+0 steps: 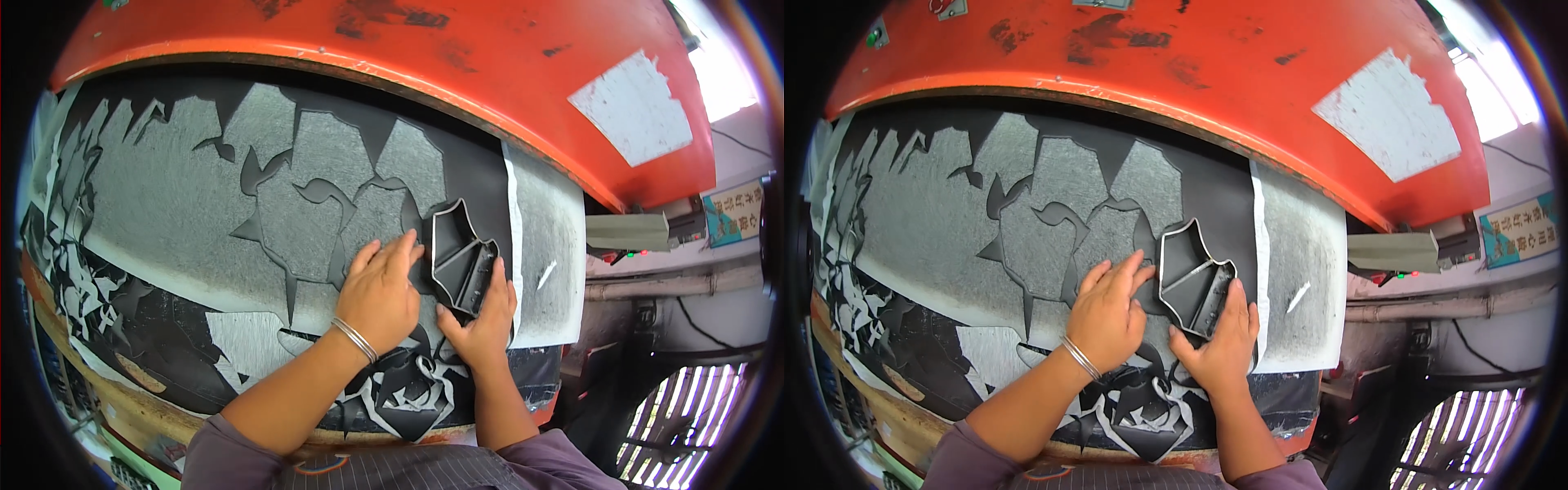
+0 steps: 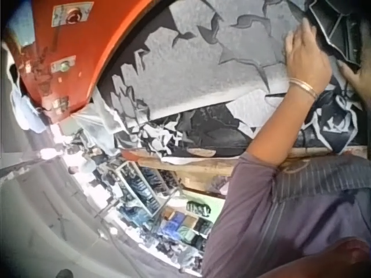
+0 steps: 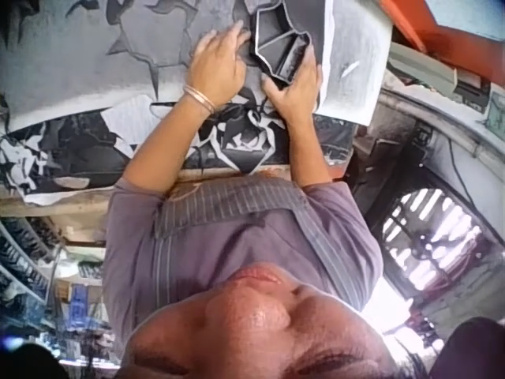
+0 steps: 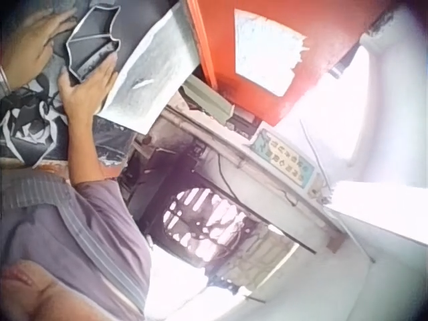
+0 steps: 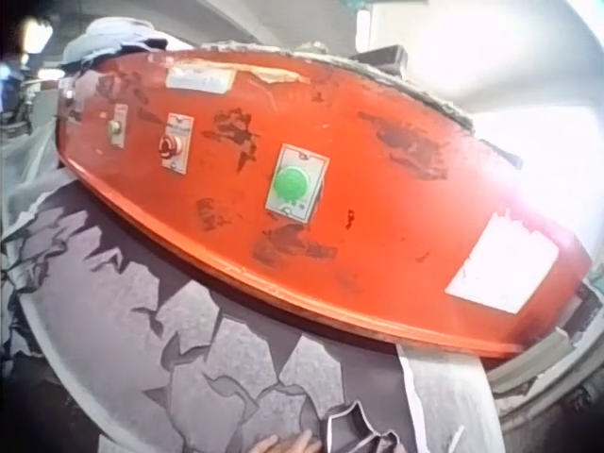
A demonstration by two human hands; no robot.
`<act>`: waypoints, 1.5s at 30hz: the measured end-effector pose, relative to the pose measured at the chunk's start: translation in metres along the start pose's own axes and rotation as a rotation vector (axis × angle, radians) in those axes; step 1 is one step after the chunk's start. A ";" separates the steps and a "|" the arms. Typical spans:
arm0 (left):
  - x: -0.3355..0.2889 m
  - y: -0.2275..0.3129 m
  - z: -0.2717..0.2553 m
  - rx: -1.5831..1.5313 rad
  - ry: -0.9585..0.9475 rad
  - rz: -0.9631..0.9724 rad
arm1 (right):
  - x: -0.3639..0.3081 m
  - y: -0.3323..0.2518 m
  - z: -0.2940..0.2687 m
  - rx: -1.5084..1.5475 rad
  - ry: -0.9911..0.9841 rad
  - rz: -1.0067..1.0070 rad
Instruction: Operating a hydraulic press machine with a cutting die to stamp out shoe components from a sheet of material.
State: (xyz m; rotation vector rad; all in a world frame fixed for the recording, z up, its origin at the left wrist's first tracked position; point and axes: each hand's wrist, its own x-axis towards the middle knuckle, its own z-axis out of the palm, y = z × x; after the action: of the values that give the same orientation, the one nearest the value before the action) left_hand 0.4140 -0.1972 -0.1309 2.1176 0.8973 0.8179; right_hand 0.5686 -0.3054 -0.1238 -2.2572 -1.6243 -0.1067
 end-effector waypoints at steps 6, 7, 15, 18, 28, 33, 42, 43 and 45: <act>0.000 -0.002 -0.002 -0.045 -0.012 -0.005 | -0.002 -0.001 0.000 -0.011 0.002 0.004; 0.001 -0.003 -0.003 -0.050 -0.015 -0.003 | -0.002 -0.002 0.001 -0.007 0.004 -0.003; 0.004 -0.002 -0.005 0.002 -0.029 -0.013 | 0.005 0.000 0.003 0.031 -0.009 -0.023; 0.002 0.001 -0.002 0.016 -0.023 0.019 | 0.002 0.002 -0.001 -0.006 0.018 -0.016; -0.009 -0.033 -0.107 -0.364 0.221 -0.067 | -0.031 -0.013 -0.026 0.111 0.271 -0.021; 0.031 -0.117 -0.284 -0.342 0.798 -0.190 | 0.015 -0.069 -0.050 0.523 0.261 -0.022; -0.003 -0.180 -0.528 0.052 0.919 -0.237 | 0.146 -0.226 -0.114 0.647 0.485 -0.149; -0.004 -0.164 -0.506 -0.022 0.839 -0.248 | 0.130 -0.217 -0.116 0.624 0.469 -0.162; -0.045 -0.161 -0.462 0.000 0.853 -0.080 | 0.081 -0.207 -0.094 0.721 0.333 -0.258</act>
State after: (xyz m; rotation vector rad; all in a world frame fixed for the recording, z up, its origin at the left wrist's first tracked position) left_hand -0.0138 0.0104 -0.0066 1.6871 1.3766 1.7222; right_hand 0.4170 -0.2053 0.0352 -1.4058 -1.4548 0.0364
